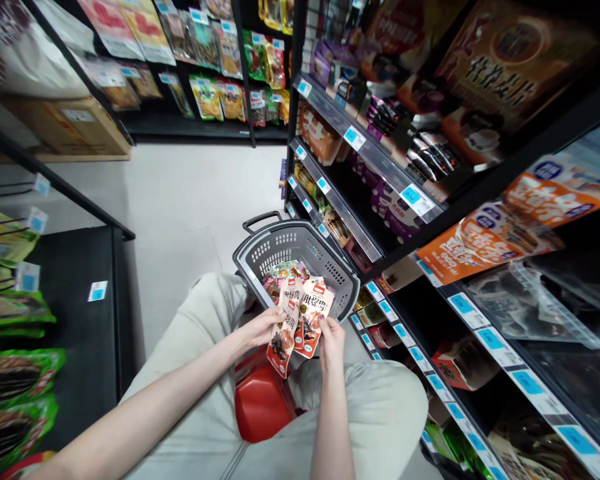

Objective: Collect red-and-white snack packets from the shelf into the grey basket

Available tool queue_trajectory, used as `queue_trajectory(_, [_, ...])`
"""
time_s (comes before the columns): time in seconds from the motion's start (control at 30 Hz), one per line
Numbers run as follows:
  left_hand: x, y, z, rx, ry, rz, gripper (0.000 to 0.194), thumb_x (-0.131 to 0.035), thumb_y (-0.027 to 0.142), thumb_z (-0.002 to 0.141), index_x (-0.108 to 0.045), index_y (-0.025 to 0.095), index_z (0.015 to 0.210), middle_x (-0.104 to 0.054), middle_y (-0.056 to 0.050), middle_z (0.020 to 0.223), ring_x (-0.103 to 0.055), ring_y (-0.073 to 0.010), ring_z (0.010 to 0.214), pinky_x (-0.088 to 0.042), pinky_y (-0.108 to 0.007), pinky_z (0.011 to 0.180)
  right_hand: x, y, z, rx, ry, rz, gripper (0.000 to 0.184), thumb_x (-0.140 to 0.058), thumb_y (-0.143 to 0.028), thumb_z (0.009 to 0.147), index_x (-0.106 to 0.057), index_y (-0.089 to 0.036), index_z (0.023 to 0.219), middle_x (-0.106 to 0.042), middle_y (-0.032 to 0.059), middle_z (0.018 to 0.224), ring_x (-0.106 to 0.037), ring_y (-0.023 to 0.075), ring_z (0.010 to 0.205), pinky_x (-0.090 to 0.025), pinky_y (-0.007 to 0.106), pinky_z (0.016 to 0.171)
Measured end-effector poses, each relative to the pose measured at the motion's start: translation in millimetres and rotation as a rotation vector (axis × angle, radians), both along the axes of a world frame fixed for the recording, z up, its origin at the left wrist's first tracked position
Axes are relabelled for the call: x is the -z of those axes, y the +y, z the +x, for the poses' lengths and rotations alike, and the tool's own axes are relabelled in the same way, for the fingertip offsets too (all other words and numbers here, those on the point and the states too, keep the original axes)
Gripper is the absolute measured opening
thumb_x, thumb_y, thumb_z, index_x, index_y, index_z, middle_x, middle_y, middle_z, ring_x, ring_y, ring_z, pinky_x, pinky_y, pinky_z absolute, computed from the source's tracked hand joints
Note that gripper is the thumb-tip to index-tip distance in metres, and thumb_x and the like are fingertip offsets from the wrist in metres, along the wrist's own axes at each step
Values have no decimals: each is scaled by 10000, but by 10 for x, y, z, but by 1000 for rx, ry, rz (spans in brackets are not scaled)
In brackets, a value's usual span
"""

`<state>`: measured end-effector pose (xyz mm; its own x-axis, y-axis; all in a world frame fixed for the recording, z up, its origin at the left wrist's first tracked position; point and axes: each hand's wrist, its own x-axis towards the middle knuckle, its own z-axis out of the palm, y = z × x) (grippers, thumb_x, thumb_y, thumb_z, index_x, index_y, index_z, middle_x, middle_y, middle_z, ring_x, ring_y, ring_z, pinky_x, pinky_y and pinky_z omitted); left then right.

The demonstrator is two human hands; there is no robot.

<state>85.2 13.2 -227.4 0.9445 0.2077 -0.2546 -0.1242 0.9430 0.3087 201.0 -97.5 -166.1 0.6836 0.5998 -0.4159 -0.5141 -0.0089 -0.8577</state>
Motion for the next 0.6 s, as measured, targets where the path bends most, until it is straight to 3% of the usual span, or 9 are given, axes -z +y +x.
queue_trajectory(0.3, [-50,3,-13,-11,-17,-12,185,-562,82,686,-577,33,864,-651,-122,742,-620,-173,644,-484,-282,652,-93,-16,22,-34,-22,-41,216,-656,-239,556,-625,-151,750,-655,23,711,-578,136,592,-452,248,574])
queue_trajectory(0.47, [-29,22,4,-73,19,-52,203,-549,100,707,-564,48,903,-653,-124,771,-624,-198,698,-468,-344,736,73,-116,178,74,-197,-328,308,-619,-248,536,-550,-150,820,-614,0,560,-568,168,483,-460,280,460])
queue_trajectory(0.6, [-26,54,21,-118,94,-78,277,-549,119,715,-534,51,983,-639,-150,874,-608,-227,814,-435,-388,811,214,-234,310,136,-277,-490,311,-569,-251,533,-513,-146,820,-623,37,593,-586,197,493,-464,287,435])
